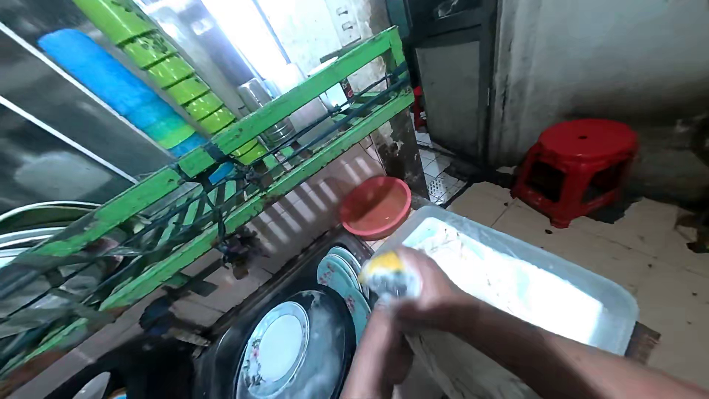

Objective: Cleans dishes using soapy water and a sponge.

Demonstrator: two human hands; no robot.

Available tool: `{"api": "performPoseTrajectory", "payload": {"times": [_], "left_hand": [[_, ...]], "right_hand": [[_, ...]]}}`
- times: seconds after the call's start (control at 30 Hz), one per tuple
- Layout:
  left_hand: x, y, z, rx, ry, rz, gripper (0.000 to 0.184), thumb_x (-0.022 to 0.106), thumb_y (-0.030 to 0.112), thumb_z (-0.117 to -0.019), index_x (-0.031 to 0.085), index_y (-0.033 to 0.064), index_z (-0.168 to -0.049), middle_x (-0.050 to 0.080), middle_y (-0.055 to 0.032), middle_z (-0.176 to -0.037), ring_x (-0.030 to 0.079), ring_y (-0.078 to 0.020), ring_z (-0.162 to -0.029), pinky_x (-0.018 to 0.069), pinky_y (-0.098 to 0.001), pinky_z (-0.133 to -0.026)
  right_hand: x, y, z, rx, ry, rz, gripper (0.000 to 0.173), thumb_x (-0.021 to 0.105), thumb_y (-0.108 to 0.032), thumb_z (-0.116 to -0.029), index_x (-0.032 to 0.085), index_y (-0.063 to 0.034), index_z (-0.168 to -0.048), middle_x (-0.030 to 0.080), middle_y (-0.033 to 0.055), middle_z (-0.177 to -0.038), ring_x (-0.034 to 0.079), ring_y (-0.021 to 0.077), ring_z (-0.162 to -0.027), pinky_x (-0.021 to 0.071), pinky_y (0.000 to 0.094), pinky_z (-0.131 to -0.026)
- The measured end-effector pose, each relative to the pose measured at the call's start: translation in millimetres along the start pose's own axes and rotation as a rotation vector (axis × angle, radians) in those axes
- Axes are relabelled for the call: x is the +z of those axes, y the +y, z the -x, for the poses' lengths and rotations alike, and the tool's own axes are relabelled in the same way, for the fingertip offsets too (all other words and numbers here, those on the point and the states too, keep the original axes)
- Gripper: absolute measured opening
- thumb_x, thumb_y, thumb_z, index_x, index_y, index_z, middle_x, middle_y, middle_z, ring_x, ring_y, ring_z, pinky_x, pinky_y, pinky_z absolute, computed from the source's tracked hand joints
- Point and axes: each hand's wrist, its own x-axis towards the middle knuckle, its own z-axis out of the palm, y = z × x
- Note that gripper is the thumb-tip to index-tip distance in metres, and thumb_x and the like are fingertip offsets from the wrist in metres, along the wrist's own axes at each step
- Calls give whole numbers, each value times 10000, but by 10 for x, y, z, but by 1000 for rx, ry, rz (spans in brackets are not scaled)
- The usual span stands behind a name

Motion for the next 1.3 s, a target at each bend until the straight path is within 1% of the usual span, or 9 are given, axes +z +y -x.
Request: {"api": "performPoseTrajectory", "payload": {"times": [0.2, 0.4, 0.5, 0.57, 0.63, 0.73, 0.83, 1.03, 1.3], "left_hand": [[153, 15, 147, -22, 165, -100, 411, 526, -193, -709, 544, -18, -1080, 662, -72, -803, 663, -133, -687, 582, -317, -616], [12, -125, 121, 124, 65, -220, 277, 562, -114, -812, 589, -11, -1068, 689, -17, -833, 680, -85, -766, 596, -291, -718], [133, -85, 323, 50, 107, -172, 637, 590, -90, -832, 352, -47, -1421, 640, -111, -1097, 679, -117, -927, 594, -314, -816], [79, -77, 308, 74, -109, -69, 824, 553, 60, -918, 95, 44, -1602, 569, -84, -1330, 648, -85, -1084, 569, -314, -927], [-8, -84, 200, 108, -241, 27, 692, 513, 87, -914, 238, 57, -1548, 639, -47, -1251, 671, -90, -1046, 582, -322, -904], [-76, -35, 167, 38, -73, 31, 212, 532, -52, -914, 604, 77, -1066, 721, -3, -849, 701, -96, -778, 608, -302, -719], [-58, 10, 256, 29, 89, -142, 394, 541, -169, -724, 534, 4, -1078, 658, -40, -812, 659, -114, -711, 583, -306, -651], [-62, -133, 166, 163, 15, -83, 206, 566, -90, -867, 602, 23, -1035, 703, -21, -832, 692, -105, -769, 604, -310, -717], [-143, 144, 31, 376, 382, 250, 507, 542, -71, -736, 489, -44, -1239, 686, -188, -900, 720, -261, -739, 623, -455, -611]], "right_hand": [[-287, 447, -160, 260, 300, 74, 472, 723, -214, -931, 560, -54, -1345, 684, 205, -1089, 696, 342, -912, 582, 589, -774], [38, 319, 63, -18, 193, -38, 640, 784, -284, -810, 593, -83, -1387, 661, 61, -1331, 633, 141, -1202, 546, 395, -1019], [-332, 401, -258, 271, 332, -15, 520, 723, -162, -932, 524, -23, -1392, 673, 224, -1173, 683, 354, -1022, 560, 594, -875], [-374, 310, -274, 263, 348, 0, 514, 734, -166, -913, 543, -47, -1375, 686, 203, -1128, 693, 331, -975, 576, 585, -834], [-208, 88, -89, 111, 201, 65, 510, 788, -203, -830, 607, -51, -1283, 700, 141, -1062, 698, 252, -950, 600, 505, -818], [87, -102, 115, -140, 23, 141, 525, 818, -356, -776, 681, -97, -1212, 723, 60, -1066, 688, 168, -1010, 584, 421, -896], [-103, 200, -40, 74, 143, 116, 509, 804, -230, -845, 637, -48, -1290, 705, 150, -1118, 696, 256, -1007, 586, 502, -889], [121, 16, 175, 46, 86, 49, 678, 783, -369, -811, 581, -108, -1403, 689, 84, -1248, 664, 178, -1131, 561, 442, -972], [-445, 521, -1, 100, 81, 521, 620, 755, -308, -866, 583, -128, -1434, 560, 123, -1484, 541, 311, -1360, 448, 558, -1123]]}}
